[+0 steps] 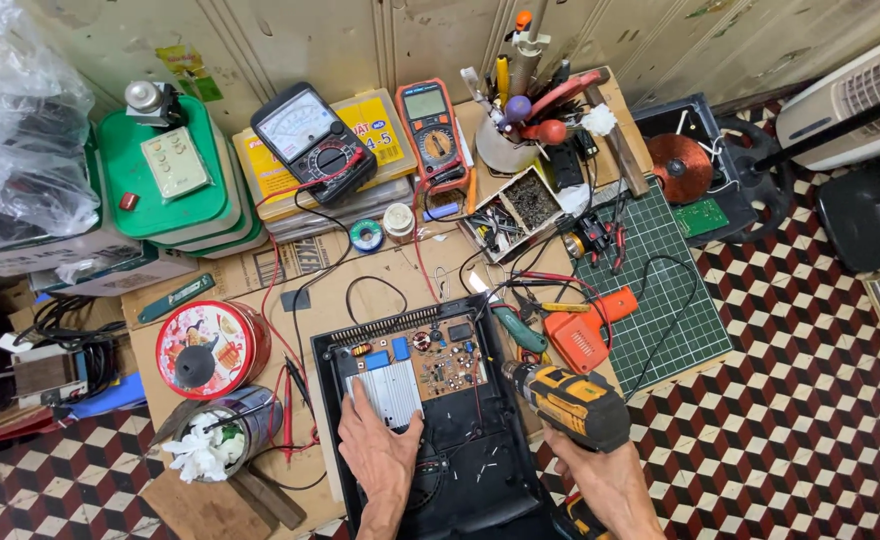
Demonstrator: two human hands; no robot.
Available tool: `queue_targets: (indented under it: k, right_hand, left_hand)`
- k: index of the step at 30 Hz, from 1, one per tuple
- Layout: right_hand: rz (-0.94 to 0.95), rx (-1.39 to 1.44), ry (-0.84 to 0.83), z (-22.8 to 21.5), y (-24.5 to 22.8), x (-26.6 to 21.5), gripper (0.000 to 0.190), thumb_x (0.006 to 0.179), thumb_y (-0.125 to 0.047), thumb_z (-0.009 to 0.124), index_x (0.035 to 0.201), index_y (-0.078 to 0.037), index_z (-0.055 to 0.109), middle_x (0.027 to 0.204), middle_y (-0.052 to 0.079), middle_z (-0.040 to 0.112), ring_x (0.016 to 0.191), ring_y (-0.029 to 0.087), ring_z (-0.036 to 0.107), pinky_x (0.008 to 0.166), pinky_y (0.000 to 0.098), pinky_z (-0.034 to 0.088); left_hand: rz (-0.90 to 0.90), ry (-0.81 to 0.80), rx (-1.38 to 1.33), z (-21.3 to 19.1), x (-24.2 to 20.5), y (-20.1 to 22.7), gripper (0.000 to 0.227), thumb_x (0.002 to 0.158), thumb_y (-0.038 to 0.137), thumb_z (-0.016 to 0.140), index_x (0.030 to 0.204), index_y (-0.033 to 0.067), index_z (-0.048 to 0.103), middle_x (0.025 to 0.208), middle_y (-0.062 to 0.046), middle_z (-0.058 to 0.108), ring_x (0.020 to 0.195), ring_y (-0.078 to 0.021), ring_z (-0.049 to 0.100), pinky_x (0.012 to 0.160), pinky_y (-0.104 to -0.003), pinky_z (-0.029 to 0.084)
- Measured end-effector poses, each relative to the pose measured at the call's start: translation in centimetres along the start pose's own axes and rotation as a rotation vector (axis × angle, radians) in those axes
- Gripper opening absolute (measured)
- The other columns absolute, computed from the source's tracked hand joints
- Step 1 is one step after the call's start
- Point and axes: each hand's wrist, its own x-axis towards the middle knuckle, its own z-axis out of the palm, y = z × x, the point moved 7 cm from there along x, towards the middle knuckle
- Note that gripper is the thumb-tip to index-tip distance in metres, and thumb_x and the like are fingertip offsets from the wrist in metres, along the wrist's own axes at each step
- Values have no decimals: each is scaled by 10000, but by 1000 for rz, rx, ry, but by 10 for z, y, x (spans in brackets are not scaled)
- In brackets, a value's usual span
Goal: Disassembling and inspecting the internal circuit board and components of an electronic appliance using an electric screwdriver and multi-meter.
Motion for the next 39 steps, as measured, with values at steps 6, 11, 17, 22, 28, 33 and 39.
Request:
queue_targets:
  k: [6,11,17,22,28,33,39]
  right_hand:
    - [-54,32,15,4,-5,4,241,825,-136,790,1003,26,773,702,80,702,580,138,618,540,295,531]
    - [5,-90,49,5,-14,6,264,836,-209,800,988,5,784,689,100,705,599,143,654,566,293,538]
    - [-118,58,27,19,-28,18,296,808,-218,789,987,18,780,788,74,769,591,140,664,571,310,609]
    - [-142,-23,-5,21,-41,17,275,818,-209,791,1004,-6,785,789,56,766,578,136,630,560,297,554]
    - [-299,154,-25,21,-54,16,254,816,-123,761,1048,-18,759,895,27,778,584,126,613,535,295,530]
    - [-286,231,-42,23,-58,18,243,821,-68,760,1054,-2,737,886,44,738,588,124,587,536,281,494]
    - [-293,220,-74,18,-61,20,193,832,-43,761,1012,18,729,781,64,679,572,129,590,517,286,499]
  left_hand:
    - [30,20,12,1,-1,-1,1129,648,406,893,1549,118,278,1498,-188,406,1323,-392,428,1007,-516,414]
    - [40,8,49,7,1,-4,1122,665,439,880,1552,107,278,1511,-201,391,1332,-395,417,1018,-512,411]
    - [35,-14,83,9,2,-7,1134,667,466,875,1555,105,269,1516,-201,380,1340,-393,409,1016,-503,415]
    - [40,-13,71,8,2,-5,1141,668,481,873,1558,104,267,1518,-204,377,1336,-395,412,1019,-503,417]
    - [53,-19,65,7,2,-5,1138,676,479,873,1559,100,264,1520,-214,369,1340,-397,406,1027,-505,412]
    - [45,-31,62,6,3,-5,1142,674,471,878,1560,104,257,1525,-207,366,1350,-394,398,1031,-504,411]
    - [51,-39,46,6,4,-6,1135,678,461,879,1559,103,258,1530,-214,362,1355,-397,396,1033,-503,414]
